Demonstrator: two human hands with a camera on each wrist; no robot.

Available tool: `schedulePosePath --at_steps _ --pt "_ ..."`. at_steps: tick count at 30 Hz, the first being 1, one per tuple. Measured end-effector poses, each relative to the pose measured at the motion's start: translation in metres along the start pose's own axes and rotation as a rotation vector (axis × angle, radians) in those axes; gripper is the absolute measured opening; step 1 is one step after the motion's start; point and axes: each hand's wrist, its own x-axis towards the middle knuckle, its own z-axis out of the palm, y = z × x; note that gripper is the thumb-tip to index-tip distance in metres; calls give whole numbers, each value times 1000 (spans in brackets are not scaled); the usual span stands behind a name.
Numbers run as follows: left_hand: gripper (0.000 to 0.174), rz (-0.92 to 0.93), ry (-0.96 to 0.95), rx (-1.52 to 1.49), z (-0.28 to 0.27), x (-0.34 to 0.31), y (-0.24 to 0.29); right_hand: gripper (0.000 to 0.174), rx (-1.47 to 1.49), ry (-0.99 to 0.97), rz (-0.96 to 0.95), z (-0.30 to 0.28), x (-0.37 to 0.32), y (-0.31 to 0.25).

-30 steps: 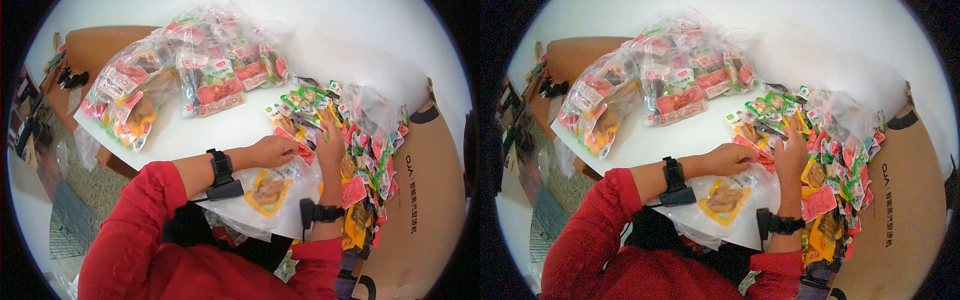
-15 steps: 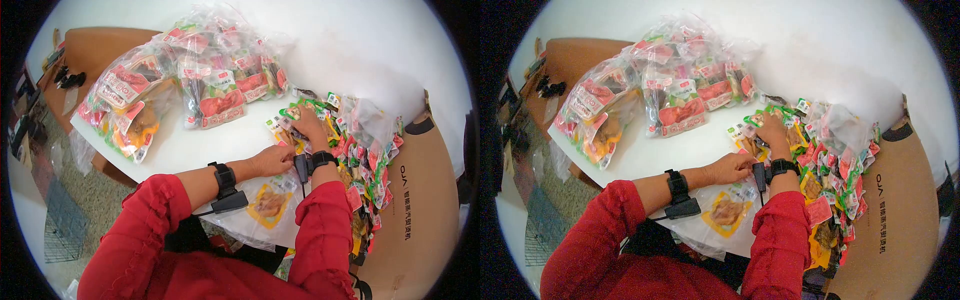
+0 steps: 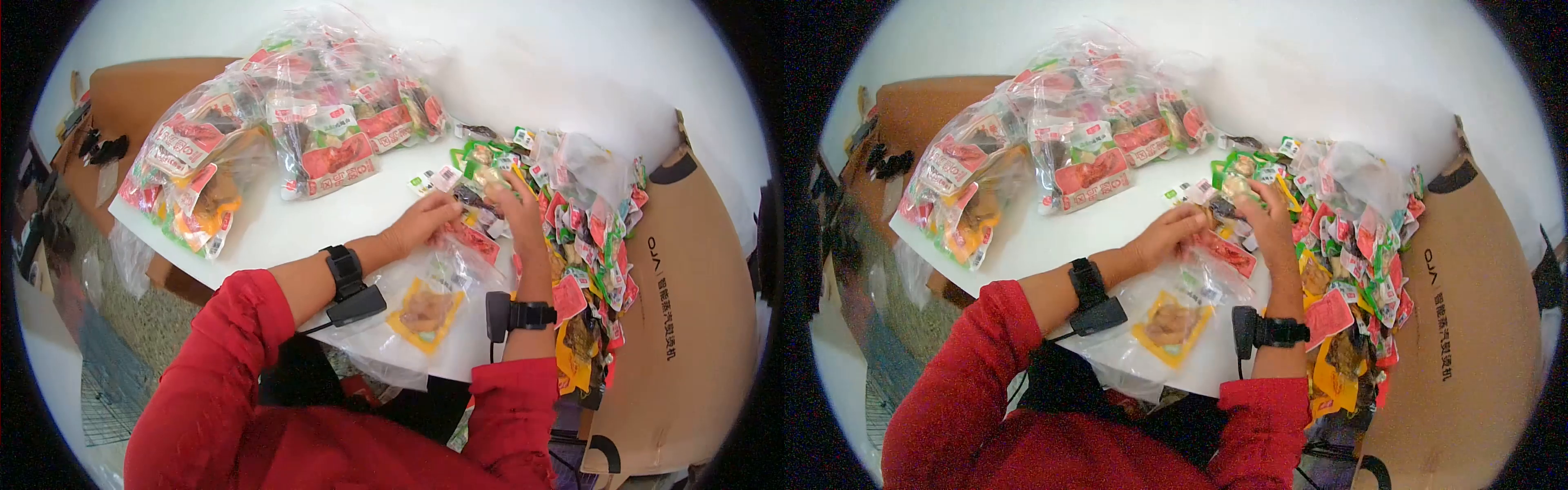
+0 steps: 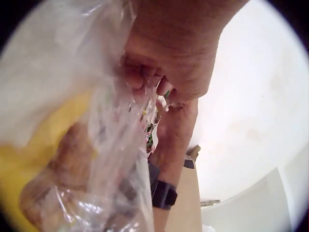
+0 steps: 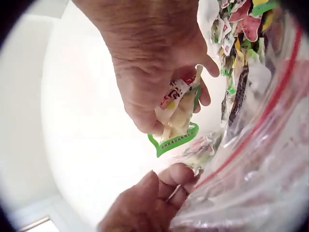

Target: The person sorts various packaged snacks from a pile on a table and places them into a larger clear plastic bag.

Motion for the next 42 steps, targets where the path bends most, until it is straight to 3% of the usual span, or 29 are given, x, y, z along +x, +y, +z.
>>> schedulePosePath --at_steps 1,2,3,4,6,8,10,11,12,15,19,22,24,27,30,31,33,34,36,39,42 --pt "41 82 57 100 2 -2 2 39 379 -48 101 -4 -8 -4" --pt "41 76 52 106 3 -3 4 38 761 -96 199 -7 -16 -6" --pt "44 139 34 145 4 -3 7 40 907 -118 279 -7 -24 -8" --pt "48 201 16 183 6 -5 9 40 915 -112 283 -9 -28 -6" --pt "49 175 -6 187 9 -10 13 47 1062 -449 458 -15 -35 -1" --pt "47 8 -222 169 9 -10 14 53 981 -405 444 -9 -37 9" --pt "45 -14 -198 176 9 -7 7 57 847 -546 493 -8 -39 14" --pt "44 -30 -175 176 9 -6 4 46 851 -410 502 -5 -43 10" --pt "44 -36 -170 180 7 -4 1 46 859 -413 504 0 -43 13" --pt "44 -62 -39 119 8 -5 9 27 605 66 220 12 -42 11" --pt "41 -50 -11 11 11 -4 7 22 649 149 184 13 -35 37" --pt "45 -74 -48 64 7 0 -2 17 504 243 81 15 -37 27" --pt "50 -116 -110 114 3 -1 -9 16 376 241 -121 13 -37 24" --pt "54 -191 -115 146 11 -10 1 14 159 276 -161 10 -38 24" --pt "55 -134 -111 240 12 -12 5 16 71 234 -214 11 -44 13" --pt "55 -153 -147 288 15 -15 10 16 75 240 -213 9 -44 16" --pt "56 -174 -184 339 18 -18 14 19 161 232 69 5 -43 27" --pt "57 -180 -194 333 19 -19 15 19 165 238 70 7 -43 28" --pt "58 -188 -206 331 21 -20 14 21 668 243 129 12 -42 28" --pt "56 -157 -206 247 23 -18 10 21 882 333 220 18 -41 27" --pt "45 -169 -187 238 21 -16 9 20 867 388 218 19 -39 34"
